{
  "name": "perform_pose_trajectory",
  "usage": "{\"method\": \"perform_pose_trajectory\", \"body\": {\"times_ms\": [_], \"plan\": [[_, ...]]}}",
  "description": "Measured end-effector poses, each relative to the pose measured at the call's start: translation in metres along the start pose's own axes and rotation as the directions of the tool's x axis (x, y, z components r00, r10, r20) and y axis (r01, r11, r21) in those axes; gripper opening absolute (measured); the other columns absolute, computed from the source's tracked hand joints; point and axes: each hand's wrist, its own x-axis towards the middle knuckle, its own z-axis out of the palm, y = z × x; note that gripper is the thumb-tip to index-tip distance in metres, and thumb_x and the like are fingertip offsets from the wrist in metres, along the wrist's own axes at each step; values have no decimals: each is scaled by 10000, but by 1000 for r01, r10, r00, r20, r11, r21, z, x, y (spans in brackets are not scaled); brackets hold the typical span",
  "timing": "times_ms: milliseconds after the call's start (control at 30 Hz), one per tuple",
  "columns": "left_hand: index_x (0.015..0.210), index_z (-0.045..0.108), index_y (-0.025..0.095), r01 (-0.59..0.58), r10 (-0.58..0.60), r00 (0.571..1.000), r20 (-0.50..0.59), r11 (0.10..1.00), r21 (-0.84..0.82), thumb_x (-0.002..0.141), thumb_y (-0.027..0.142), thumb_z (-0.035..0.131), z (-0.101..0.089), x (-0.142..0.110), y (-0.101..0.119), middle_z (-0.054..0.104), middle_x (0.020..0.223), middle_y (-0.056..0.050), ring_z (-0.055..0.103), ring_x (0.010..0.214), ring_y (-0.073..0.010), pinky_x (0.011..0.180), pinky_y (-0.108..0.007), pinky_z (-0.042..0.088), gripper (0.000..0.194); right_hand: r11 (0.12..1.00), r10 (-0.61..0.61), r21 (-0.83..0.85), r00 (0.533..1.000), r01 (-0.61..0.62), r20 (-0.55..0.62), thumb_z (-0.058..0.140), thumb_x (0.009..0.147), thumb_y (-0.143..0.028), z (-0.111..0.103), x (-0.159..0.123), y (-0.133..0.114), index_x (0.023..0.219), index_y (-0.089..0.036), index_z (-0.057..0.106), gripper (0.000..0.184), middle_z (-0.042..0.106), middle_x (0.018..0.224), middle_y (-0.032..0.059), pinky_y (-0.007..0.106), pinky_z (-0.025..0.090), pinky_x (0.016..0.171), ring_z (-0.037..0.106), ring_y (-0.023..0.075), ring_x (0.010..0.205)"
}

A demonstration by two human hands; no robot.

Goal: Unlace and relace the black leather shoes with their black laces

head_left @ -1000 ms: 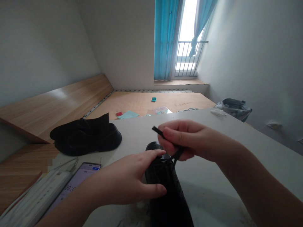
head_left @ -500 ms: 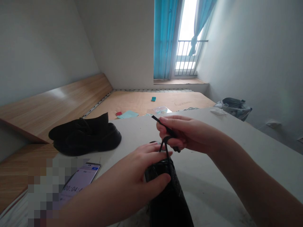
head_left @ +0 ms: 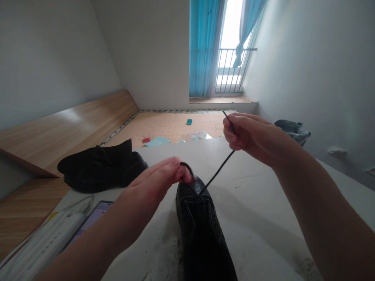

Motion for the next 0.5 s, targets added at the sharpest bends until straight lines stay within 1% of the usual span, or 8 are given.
{"method": "perform_pose_trajectory", "body": {"times_ms": [100, 200, 233, 300, 333, 367, 400, 500], "plan": [[661, 457, 206, -63, 77, 996, 54, 972, -224, 991, 340, 371, -7, 2, 10, 450, 614, 39, 508, 626, -115, 773, -287, 514, 367, 999, 28, -44, 999, -26, 33, 413, 980, -305, -14, -1, 0, 774, -185, 524, 263, 347, 586, -57, 204, 251, 454, 262, 77, 494], [651, 427, 203, -91, 89, 996, -19, 945, -313, 993, 343, 382, -16, 2, 21, 354, 548, 56, 388, 501, -88, 598, -230, 501, 372, 915, 109, -402, 971, -14, 214, 504, 946, -382, -24, -6, 0, 815, -182, 596, 256, 384, 612, -47, 221, 309, 512, 328, 86, 542], [655, 431, 203, -101, 86, 994, -60, 944, -313, 992, 339, 388, -19, 2, 24, 339, 540, 58, 362, 486, -85, 549, -212, 484, 366, 856, 187, -518, 932, 1, 311, 531, 927, -406, -24, -8, -1, 831, -180, 619, 261, 430, 638, -35, 228, 335, 538, 374, 93, 575], [661, 447, 202, -135, 103, 986, -132, 957, -258, 996, 325, 384, -25, 2, 30, 318, 520, 62, 318, 461, -80, 465, -180, 427, 363, 730, 393, -682, 795, 36, 462, 552, 901, -431, -19, -15, -4, 844, -182, 644, 272, 528, 702, -8, 242, 374, 579, 463, 116, 648], [665, 456, 200, -133, 102, 983, -152, 969, -206, 1001, 313, 374, -28, 1, 32, 317, 510, 62, 305, 453, -77, 439, -170, 395, 364, 674, 482, -737, 727, 48, 488, 548, 897, -428, -14, -18, -5, 838, -184, 649, 270, 571, 735, 3, 245, 383, 584, 496, 126, 673], [667, 466, 198, -125, 100, 981, -168, 981, -146, 1004, 305, 367, -31, 0, 33, 316, 501, 63, 298, 450, -75, 428, -163, 369, 368, 620, 544, -783, 687, 60, 483, 536, 897, -419, -8, -22, -5, 837, -189, 652, 265, 606, 766, 11, 246, 384, 578, 520, 132, 682], [670, 475, 196, -116, 100, 978, -185, 990, -79, 1006, 303, 368, -34, 0, 34, 317, 495, 64, 297, 454, -73, 432, -159, 351, 368, 562, 580, -824, 676, 71, 454, 524, 896, -404, -1, -25, -5, 830, -193, 656, 258, 627, 778, 14, 246, 377, 560, 532, 134, 671], [760, 533, 204, -93, 127, 964, -233, 984, 151, 988, 320, 418, -39, -1, 31, 373, 538, 65, 330, 492, -70, 459, -163, 317, 281, 406, 574, -907, 739, 117, 352, 505, 874, -333, 18, -33, -3, 812, -202, 675, 224, 637, 753, 11, 241, 327, 492, 510, 120, 586]]}}
